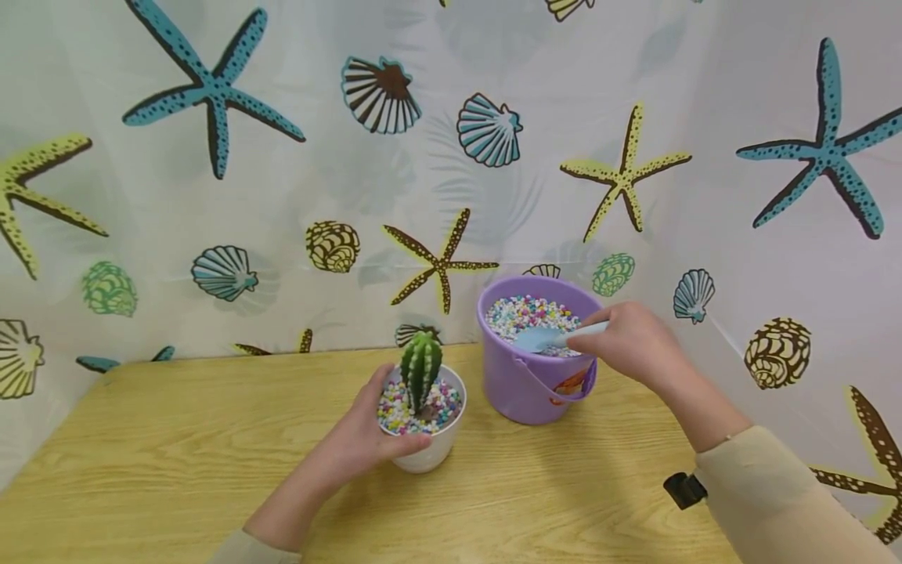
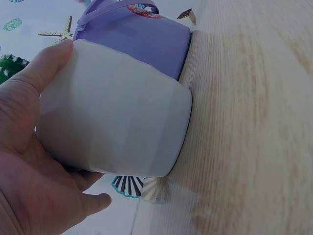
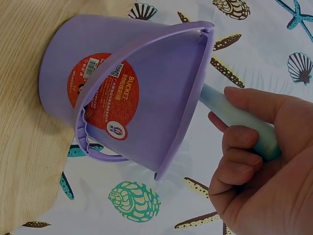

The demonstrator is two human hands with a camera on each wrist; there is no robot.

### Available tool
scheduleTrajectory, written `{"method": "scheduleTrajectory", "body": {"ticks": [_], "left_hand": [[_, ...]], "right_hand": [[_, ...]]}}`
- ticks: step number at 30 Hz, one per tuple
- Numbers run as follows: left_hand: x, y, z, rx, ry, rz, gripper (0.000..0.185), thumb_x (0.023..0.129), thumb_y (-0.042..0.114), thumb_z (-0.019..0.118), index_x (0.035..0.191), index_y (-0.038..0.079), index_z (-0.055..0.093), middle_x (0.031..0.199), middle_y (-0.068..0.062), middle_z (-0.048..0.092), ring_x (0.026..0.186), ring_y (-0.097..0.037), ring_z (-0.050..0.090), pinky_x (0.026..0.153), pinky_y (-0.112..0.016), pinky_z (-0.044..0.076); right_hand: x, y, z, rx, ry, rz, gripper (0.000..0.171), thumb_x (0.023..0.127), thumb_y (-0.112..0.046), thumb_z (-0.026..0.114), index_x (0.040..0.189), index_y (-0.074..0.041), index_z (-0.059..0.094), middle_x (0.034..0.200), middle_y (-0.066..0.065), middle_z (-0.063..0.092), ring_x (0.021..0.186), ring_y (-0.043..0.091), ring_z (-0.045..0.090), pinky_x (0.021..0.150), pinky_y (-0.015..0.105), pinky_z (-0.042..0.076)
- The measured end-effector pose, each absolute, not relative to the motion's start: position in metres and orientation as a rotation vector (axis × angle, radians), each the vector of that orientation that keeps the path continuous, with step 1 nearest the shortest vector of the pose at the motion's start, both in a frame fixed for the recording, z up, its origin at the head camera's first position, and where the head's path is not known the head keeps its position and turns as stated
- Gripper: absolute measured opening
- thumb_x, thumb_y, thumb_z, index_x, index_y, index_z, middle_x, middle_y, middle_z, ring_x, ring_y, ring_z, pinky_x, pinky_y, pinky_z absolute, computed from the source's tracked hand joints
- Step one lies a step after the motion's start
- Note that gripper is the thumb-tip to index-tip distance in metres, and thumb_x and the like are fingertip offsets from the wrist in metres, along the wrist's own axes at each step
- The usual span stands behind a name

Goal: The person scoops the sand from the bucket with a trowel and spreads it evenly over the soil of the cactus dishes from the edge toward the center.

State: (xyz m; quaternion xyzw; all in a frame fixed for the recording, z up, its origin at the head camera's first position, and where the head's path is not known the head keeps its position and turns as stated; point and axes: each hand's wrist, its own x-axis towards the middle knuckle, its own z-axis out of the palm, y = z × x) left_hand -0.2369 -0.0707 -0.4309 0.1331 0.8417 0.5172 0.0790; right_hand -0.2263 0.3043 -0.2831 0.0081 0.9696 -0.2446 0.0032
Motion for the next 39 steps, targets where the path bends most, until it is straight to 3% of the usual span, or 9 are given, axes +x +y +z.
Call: {"method": "scheduleTrajectory", "body": {"ticks": [9,15,17,22,24,27,34,37,39], "left_hand": [[-0.236,-0.072,-0.431,0.401,2.512,1.555,0.135,0.08,0.049,0.101,0.177,0.013,0.014,0.174,-0.028,0.027,0.154,-0.051,0.039,0.122,-0.069,0.036],[-0.237,-0.072,-0.432,0.393,2.518,1.553,0.135,0.08,0.047,0.101,0.177,0.012,0.015,0.173,-0.028,0.029,0.153,-0.05,0.041,0.122,-0.069,0.037],[-0.237,-0.071,-0.433,0.395,2.518,1.555,0.135,0.08,0.046,0.101,0.177,0.011,0.015,0.172,-0.029,0.029,0.153,-0.05,0.042,0.122,-0.069,0.038],[-0.236,-0.071,-0.432,0.396,2.516,1.556,0.134,0.08,0.046,0.101,0.177,0.011,0.015,0.172,-0.028,0.029,0.153,-0.05,0.041,0.122,-0.069,0.038],[-0.236,-0.07,-0.431,0.401,2.514,1.56,0.135,0.08,0.047,0.101,0.177,0.012,0.015,0.173,-0.028,0.029,0.153,-0.051,0.041,0.122,-0.069,0.037],[-0.237,-0.07,-0.43,0.413,2.522,1.56,0.135,0.08,0.048,0.101,0.177,0.012,0.014,0.173,-0.029,0.028,0.153,-0.051,0.041,0.122,-0.07,0.037],[-0.238,-0.071,-0.431,0.409,2.528,1.567,0.134,0.08,0.045,0.101,0.177,0.011,0.015,0.172,-0.029,0.03,0.153,-0.051,0.041,0.122,-0.069,0.037],[-0.237,-0.071,-0.432,0.406,2.511,1.58,0.134,0.08,0.045,0.101,0.177,0.011,0.015,0.172,-0.029,0.03,0.153,-0.05,0.041,0.122,-0.069,0.037],[-0.237,-0.071,-0.432,0.405,2.512,1.579,0.135,0.08,0.046,0.101,0.177,0.011,0.014,0.172,-0.028,0.029,0.154,-0.05,0.04,0.122,-0.069,0.036]], "right_hand": [[-0.227,0.298,-0.294,-0.025,3.088,-0.828,0.055,0.099,-0.05,0.08,0.127,-0.003,0.082,0.136,0.023,0.074,0.126,0.041,0.066,0.089,0.052,0.057],[-0.228,0.295,-0.306,-0.029,3.113,-0.893,0.047,0.1,-0.048,0.08,0.124,-0.007,0.084,0.125,0.015,0.078,0.095,0.028,0.062,0.068,0.037,0.047],[-0.23,0.293,-0.31,-0.013,3.13,-0.894,0.045,0.1,-0.046,0.08,0.123,-0.008,0.084,0.104,0.009,0.079,0.083,0.026,0.056,0.062,0.036,0.041],[-0.235,0.288,-0.315,0.018,3.169,-0.867,0.048,0.1,-0.044,0.08,0.127,-0.005,0.083,0.092,0.007,0.077,0.076,0.023,0.054,0.06,0.034,0.039],[-0.237,0.287,-0.316,0.029,3.171,-0.88,0.049,0.1,-0.045,0.08,0.128,-0.005,0.082,0.106,0.011,0.081,0.079,0.023,0.057,0.06,0.034,0.039],[-0.239,0.286,-0.318,0.042,3.182,-0.894,0.049,0.1,-0.046,0.08,0.128,-0.006,0.083,0.111,0.011,0.081,0.08,0.023,0.056,0.059,0.036,0.037],[-0.241,0.282,-0.326,0.083,3.175,-0.944,0.049,0.101,-0.046,0.079,0.132,-0.008,0.081,0.082,0.003,0.075,0.053,0.014,0.04,0.048,0.03,0.031],[-0.242,0.278,-0.329,0.102,3.195,-0.929,0.053,0.101,-0.048,0.079,0.135,-0.009,0.08,0.091,0.002,0.079,0.051,0.013,0.041,0.048,0.03,0.032],[-0.244,0.276,-0.329,0.124,3.198,-0.91,0.057,0.1,-0.054,0.078,0.137,-0.011,0.079,0.086,0.004,0.078,0.051,0.014,0.043,0.048,0.031,0.032]]}}
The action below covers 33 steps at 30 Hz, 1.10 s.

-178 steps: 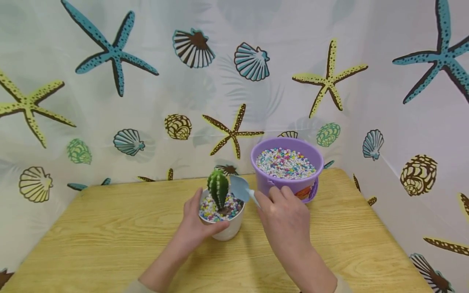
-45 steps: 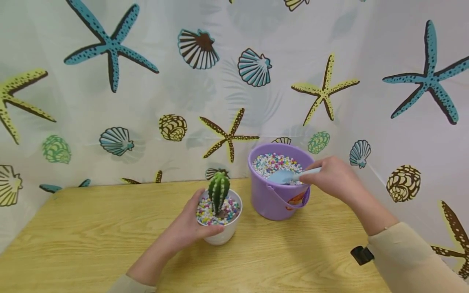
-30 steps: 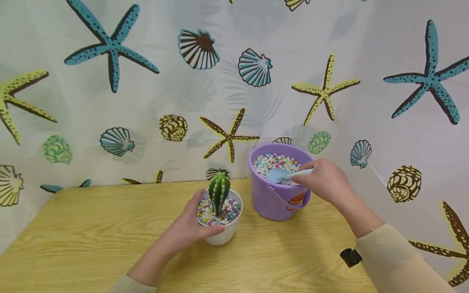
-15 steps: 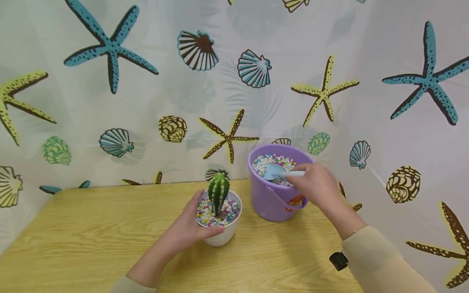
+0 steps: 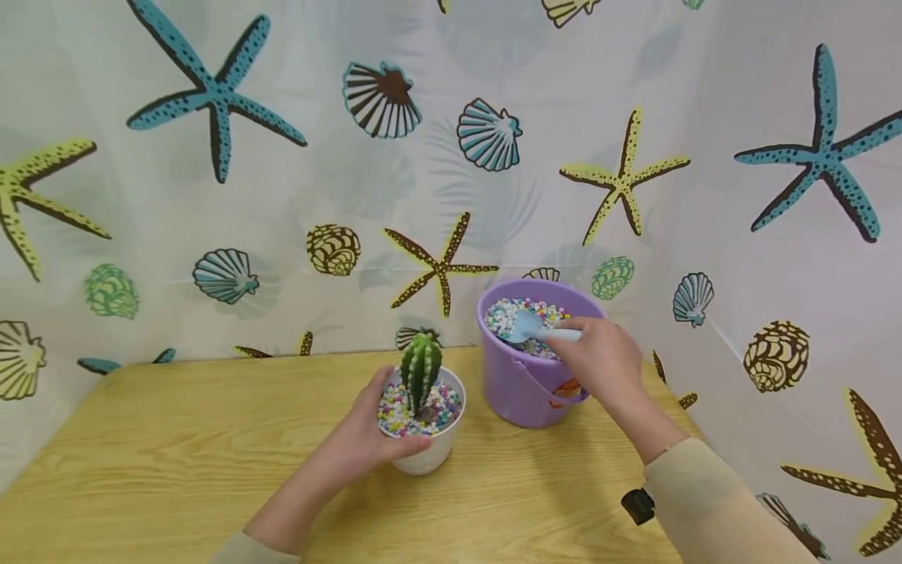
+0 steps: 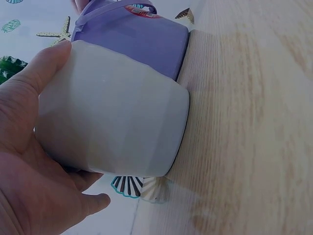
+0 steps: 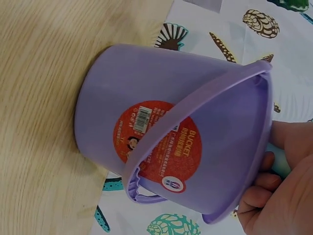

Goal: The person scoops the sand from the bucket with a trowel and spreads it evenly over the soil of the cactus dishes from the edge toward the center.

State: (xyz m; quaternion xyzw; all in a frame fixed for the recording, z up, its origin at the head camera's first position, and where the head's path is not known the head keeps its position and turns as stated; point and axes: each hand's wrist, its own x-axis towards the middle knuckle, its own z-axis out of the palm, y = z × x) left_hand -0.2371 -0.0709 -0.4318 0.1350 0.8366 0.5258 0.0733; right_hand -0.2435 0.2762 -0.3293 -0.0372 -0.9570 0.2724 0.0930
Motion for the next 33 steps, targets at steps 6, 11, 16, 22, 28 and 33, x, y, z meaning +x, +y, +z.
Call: {"method": "scheduleTrajectory", "body": {"ticks": [6,11,16,22,28,33], "left_hand": [[-0.237,-0.071,-0.431,0.413,2.526,1.568,0.135,0.08,0.047,0.101,0.177,0.012,0.014,0.173,-0.029,0.028,0.153,-0.051,0.04,0.123,-0.069,0.036],[-0.238,-0.072,-0.431,0.412,2.541,1.557,0.134,0.08,0.049,0.1,0.177,0.012,0.014,0.173,-0.028,0.029,0.154,-0.051,0.04,0.123,-0.069,0.035],[-0.238,-0.072,-0.433,0.412,2.528,1.561,0.135,0.08,0.049,0.101,0.177,0.012,0.014,0.173,-0.029,0.029,0.154,-0.051,0.04,0.123,-0.07,0.036],[-0.237,-0.07,-0.432,0.429,2.525,1.571,0.135,0.08,0.049,0.101,0.177,0.013,0.015,0.172,-0.028,0.029,0.153,-0.05,0.042,0.122,-0.069,0.036],[-0.236,-0.069,-0.428,0.412,2.538,1.554,0.134,0.08,0.049,0.1,0.177,0.014,0.015,0.172,-0.027,0.03,0.152,-0.049,0.043,0.122,-0.068,0.037],[-0.234,-0.069,-0.43,0.398,2.53,1.549,0.134,0.081,0.049,0.1,0.177,0.013,0.014,0.172,-0.028,0.029,0.153,-0.049,0.042,0.123,-0.068,0.036]], "right_hand": [[-0.248,0.271,-0.329,-0.17,-2.848,0.79,0.063,0.098,-0.063,0.076,0.138,-0.015,0.079,0.069,-0.001,0.064,0.054,0.017,0.049,0.051,0.032,0.036],[-0.248,0.265,-0.33,-0.148,-2.815,0.762,0.057,0.099,-0.061,0.076,0.135,-0.017,0.081,0.068,-0.002,0.068,0.058,0.018,0.054,0.052,0.034,0.037],[-0.245,0.263,-0.331,-0.12,-2.808,0.725,0.056,0.1,-0.061,0.074,0.135,-0.019,0.081,0.096,0.005,0.082,0.065,0.018,0.063,0.055,0.036,0.043],[-0.242,0.268,-0.33,-0.127,-2.804,0.78,0.056,0.102,-0.059,0.074,0.137,-0.016,0.08,0.077,0.005,0.074,0.052,0.018,0.052,0.049,0.032,0.035],[-0.244,0.27,-0.327,-0.165,-2.82,0.829,0.06,0.101,-0.061,0.073,0.139,-0.015,0.078,0.063,0.0,0.063,0.052,0.017,0.047,0.049,0.032,0.034],[-0.245,0.271,-0.328,-0.176,-2.828,0.868,0.06,0.103,-0.058,0.072,0.142,-0.012,0.076,0.078,0.002,0.076,0.054,0.017,0.051,0.05,0.034,0.034]]}}
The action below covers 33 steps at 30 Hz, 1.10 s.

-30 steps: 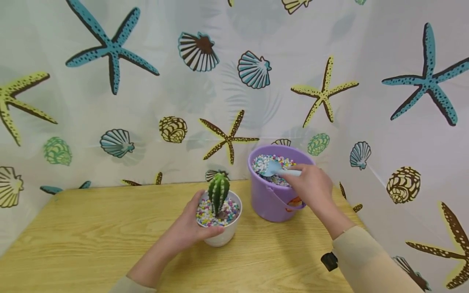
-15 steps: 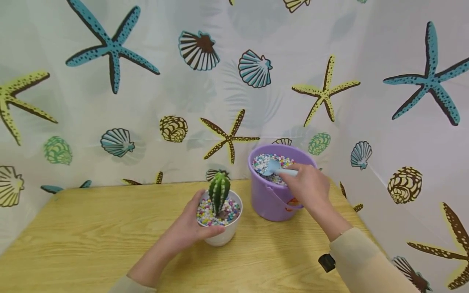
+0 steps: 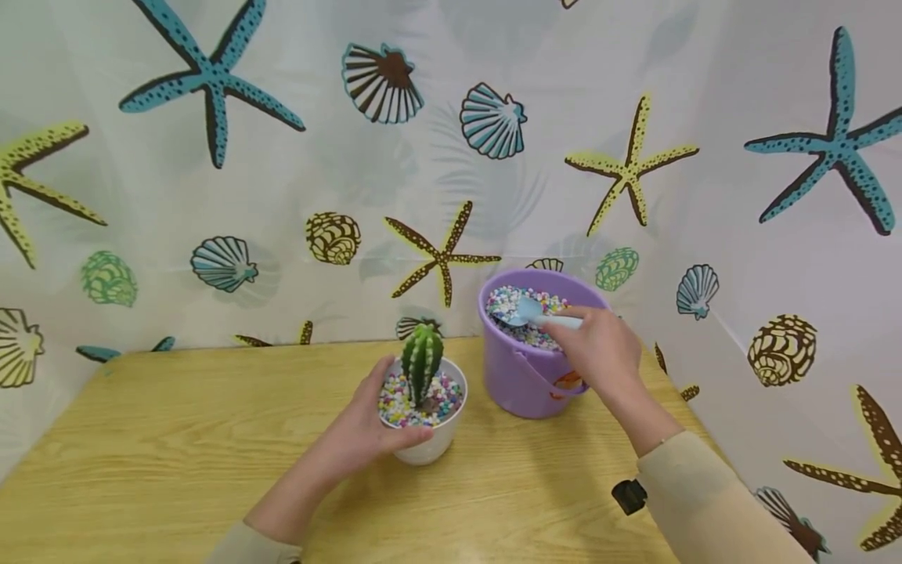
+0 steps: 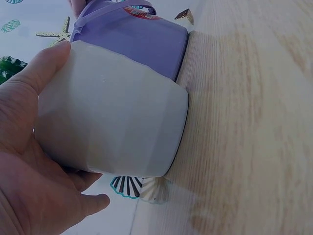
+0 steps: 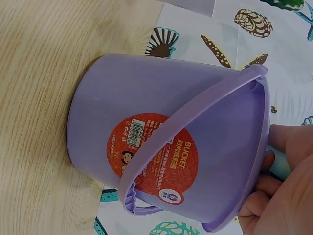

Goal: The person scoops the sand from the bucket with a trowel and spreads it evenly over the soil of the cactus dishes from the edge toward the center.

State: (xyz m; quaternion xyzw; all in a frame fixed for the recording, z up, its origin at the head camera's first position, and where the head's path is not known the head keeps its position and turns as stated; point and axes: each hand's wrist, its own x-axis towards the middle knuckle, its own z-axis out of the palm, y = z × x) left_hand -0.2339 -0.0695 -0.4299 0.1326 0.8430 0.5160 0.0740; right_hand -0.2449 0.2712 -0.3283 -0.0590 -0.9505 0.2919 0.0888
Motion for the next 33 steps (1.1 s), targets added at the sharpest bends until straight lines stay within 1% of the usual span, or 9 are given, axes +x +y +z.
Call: {"method": "scheduleTrajectory", "body": {"ticks": [4,9,12,15,21,23,27,28,33], "left_hand": [[-0.2354,-0.0702,-0.4306,0.415,2.531,1.556,0.133,0.081,0.046,0.101,0.177,0.011,0.015,0.172,-0.028,0.03,0.153,-0.048,0.041,0.123,-0.067,0.036],[-0.2355,-0.071,-0.431,0.42,2.538,1.547,0.134,0.081,0.049,0.1,0.177,0.012,0.014,0.173,-0.028,0.029,0.153,-0.049,0.041,0.123,-0.068,0.036],[-0.2353,-0.0711,-0.4315,0.421,2.541,1.545,0.134,0.081,0.05,0.1,0.177,0.013,0.014,0.173,-0.028,0.028,0.154,-0.05,0.041,0.123,-0.068,0.035],[-0.2355,-0.0707,-0.432,0.417,2.539,1.548,0.134,0.081,0.049,0.1,0.177,0.012,0.014,0.173,-0.028,0.029,0.154,-0.049,0.041,0.123,-0.068,0.035],[-0.2357,-0.07,-0.4312,0.412,2.536,1.553,0.134,0.081,0.049,0.1,0.177,0.013,0.015,0.173,-0.027,0.029,0.154,-0.049,0.041,0.123,-0.068,0.035],[-0.2357,-0.07,-0.4311,0.412,2.537,1.553,0.134,0.081,0.049,0.1,0.177,0.014,0.014,0.173,-0.027,0.028,0.154,-0.049,0.04,0.123,-0.068,0.035],[-0.2363,-0.0696,-0.4313,0.411,2.538,1.553,0.134,0.081,0.048,0.1,0.177,0.013,0.014,0.173,-0.028,0.029,0.154,-0.05,0.04,0.123,-0.068,0.035],[-0.2365,-0.0694,-0.4316,0.409,2.54,1.552,0.134,0.08,0.048,0.101,0.177,0.013,0.014,0.173,-0.028,0.029,0.153,-0.05,0.04,0.123,-0.068,0.036],[-0.2374,-0.0684,-0.4324,0.4,2.541,1.559,0.134,0.08,0.047,0.101,0.177,0.013,0.015,0.172,-0.028,0.03,0.153,-0.05,0.041,0.122,-0.069,0.037]], "right_hand": [[-0.2449,0.2721,-0.328,-0.183,-2.829,0.889,0.06,0.103,-0.058,0.072,0.142,-0.012,0.076,0.079,0.002,0.076,0.055,0.018,0.05,0.05,0.034,0.034],[-0.2434,0.2722,-0.3287,-0.194,-2.813,0.886,0.06,0.103,-0.059,0.071,0.14,-0.012,0.077,0.078,0.001,0.074,0.057,0.019,0.05,0.051,0.035,0.035],[-0.2422,0.2715,-0.3295,-0.202,-2.8,0.902,0.059,0.103,-0.057,0.071,0.14,-0.011,0.077,0.078,0.001,0.074,0.056,0.018,0.048,0.049,0.034,0.034],[-0.2419,0.27,-0.33,-0.217,-2.79,0.912,0.058,0.103,-0.056,0.072,0.139,-0.012,0.078,0.076,0.0,0.072,0.055,0.017,0.047,0.048,0.033,0.034],[-0.2431,0.2663,-0.3309,-0.262,-2.776,0.891,0.058,0.102,-0.058,0.072,0.141,-0.014,0.077,0.065,0.0,0.063,0.051,0.016,0.046,0.046,0.031,0.031],[-0.2438,0.2659,-0.3313,-0.269,-2.774,0.876,0.058,0.103,-0.058,0.071,0.14,-0.015,0.077,0.068,0.003,0.066,0.051,0.017,0.047,0.046,0.031,0.03],[-0.2439,0.2657,-0.3317,-0.272,-2.77,0.857,0.057,0.102,-0.058,0.072,0.14,-0.015,0.078,0.084,0.005,0.076,0.055,0.019,0.05,0.046,0.031,0.029],[-0.2437,0.2659,-0.3316,-0.272,-2.77,0.857,0.057,0.102,-0.058,0.072,0.14,-0.016,0.078,0.085,0.005,0.077,0.055,0.019,0.05,0.046,0.032,0.029],[-0.2426,0.2676,-0.3305,-0.28,-2.768,0.874,0.056,0.103,-0.057,0.072,0.141,-0.016,0.078,0.072,0.002,0.07,0.054,0.019,0.05,0.046,0.031,0.029]]}}
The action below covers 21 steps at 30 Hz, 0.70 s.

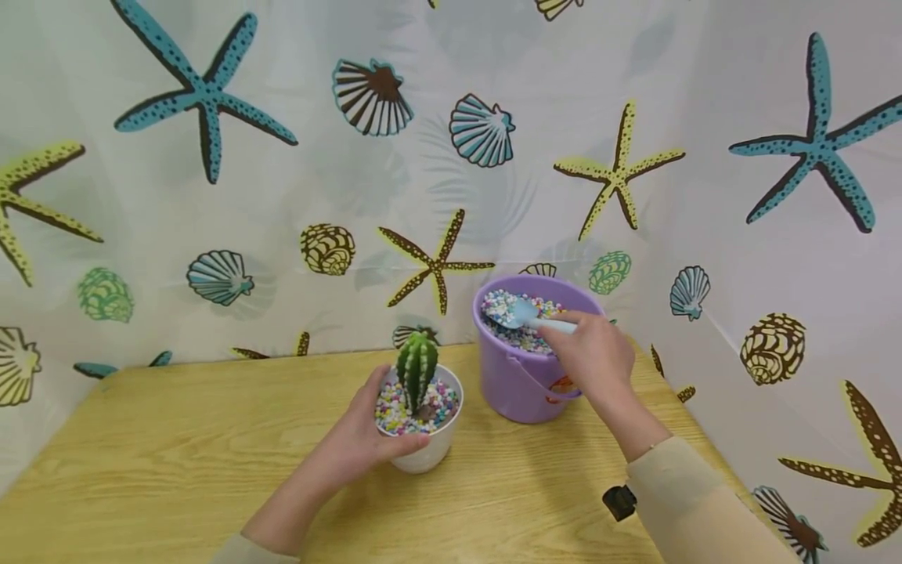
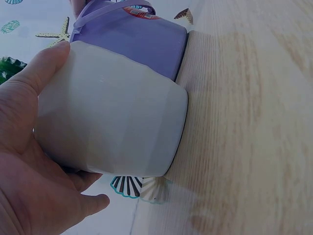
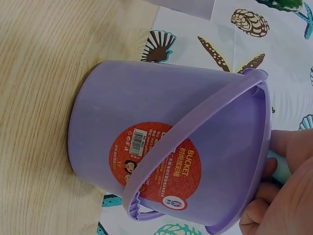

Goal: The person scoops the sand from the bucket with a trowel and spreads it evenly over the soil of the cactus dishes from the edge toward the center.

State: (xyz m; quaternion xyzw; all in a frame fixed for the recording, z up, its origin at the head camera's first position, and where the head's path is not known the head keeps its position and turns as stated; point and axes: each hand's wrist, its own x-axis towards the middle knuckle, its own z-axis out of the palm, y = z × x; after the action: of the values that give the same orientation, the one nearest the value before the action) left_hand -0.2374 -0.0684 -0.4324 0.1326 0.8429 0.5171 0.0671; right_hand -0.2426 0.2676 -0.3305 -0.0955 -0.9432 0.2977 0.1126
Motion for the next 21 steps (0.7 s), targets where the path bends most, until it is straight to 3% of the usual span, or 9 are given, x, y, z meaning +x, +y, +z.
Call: {"method": "scheduleTrajectory", "body": {"ticks": [6,12,15,18,21], "left_hand": [[-0.237,-0.068,-0.432,0.41,2.527,1.568,0.133,0.081,0.047,0.101,0.177,0.012,0.015,0.17,-0.028,0.031,0.151,-0.048,0.043,0.122,-0.067,0.037],[-0.236,-0.069,-0.431,0.405,2.529,1.561,0.133,0.081,0.047,0.1,0.177,0.012,0.015,0.172,-0.028,0.029,0.152,-0.049,0.042,0.123,-0.068,0.036],[-0.236,-0.07,-0.432,0.404,2.524,1.57,0.132,0.081,0.046,0.101,0.176,0.012,0.016,0.17,-0.028,0.031,0.151,-0.048,0.043,0.123,-0.068,0.037],[-0.237,-0.07,-0.432,0.414,2.526,1.575,0.131,0.081,0.045,0.101,0.176,0.012,0.017,0.169,-0.028,0.032,0.15,-0.046,0.044,0.123,-0.067,0.037],[-0.238,-0.069,-0.433,0.428,2.524,1.579,0.13,0.081,0.046,0.101,0.176,0.012,0.018,0.168,-0.027,0.034,0.149,-0.045,0.045,0.122,-0.066,0.038]], "right_hand": [[-0.239,0.274,-0.33,-0.305,-2.761,0.911,0.06,0.1,-0.063,0.074,0.14,-0.019,0.078,0.082,0.0,0.077,0.063,0.021,0.058,0.051,0.034,0.036],[-0.234,0.281,-0.332,-0.317,-2.727,0.997,0.066,0.098,-0.068,0.074,0.14,-0.018,0.078,0.123,0.01,0.08,0.058,0.019,0.052,0.049,0.032,0.036],[-0.23,0.285,-0.335,-0.314,-2.707,1.024,0.064,0.099,-0.066,0.073,0.14,-0.017,0.077,0.113,0.012,0.078,0.054,0.018,0.042,0.047,0.031,0.034],[-0.225,0.288,-0.338,-0.316,-2.687,1.058,0.065,0.101,-0.065,0.072,0.142,-0.015,0.076,0.105,0.013,0.076,0.059,0.02,0.043,0.048,0.032,0.034],[-0.22,0.292,-0.34,-0.313,-2.656,1.107,0.065,0.101,-0.065,0.073,0.141,-0.014,0.076,0.126,0.014,0.075,0.07,0.025,0.046,0.051,0.034,0.036]]}}
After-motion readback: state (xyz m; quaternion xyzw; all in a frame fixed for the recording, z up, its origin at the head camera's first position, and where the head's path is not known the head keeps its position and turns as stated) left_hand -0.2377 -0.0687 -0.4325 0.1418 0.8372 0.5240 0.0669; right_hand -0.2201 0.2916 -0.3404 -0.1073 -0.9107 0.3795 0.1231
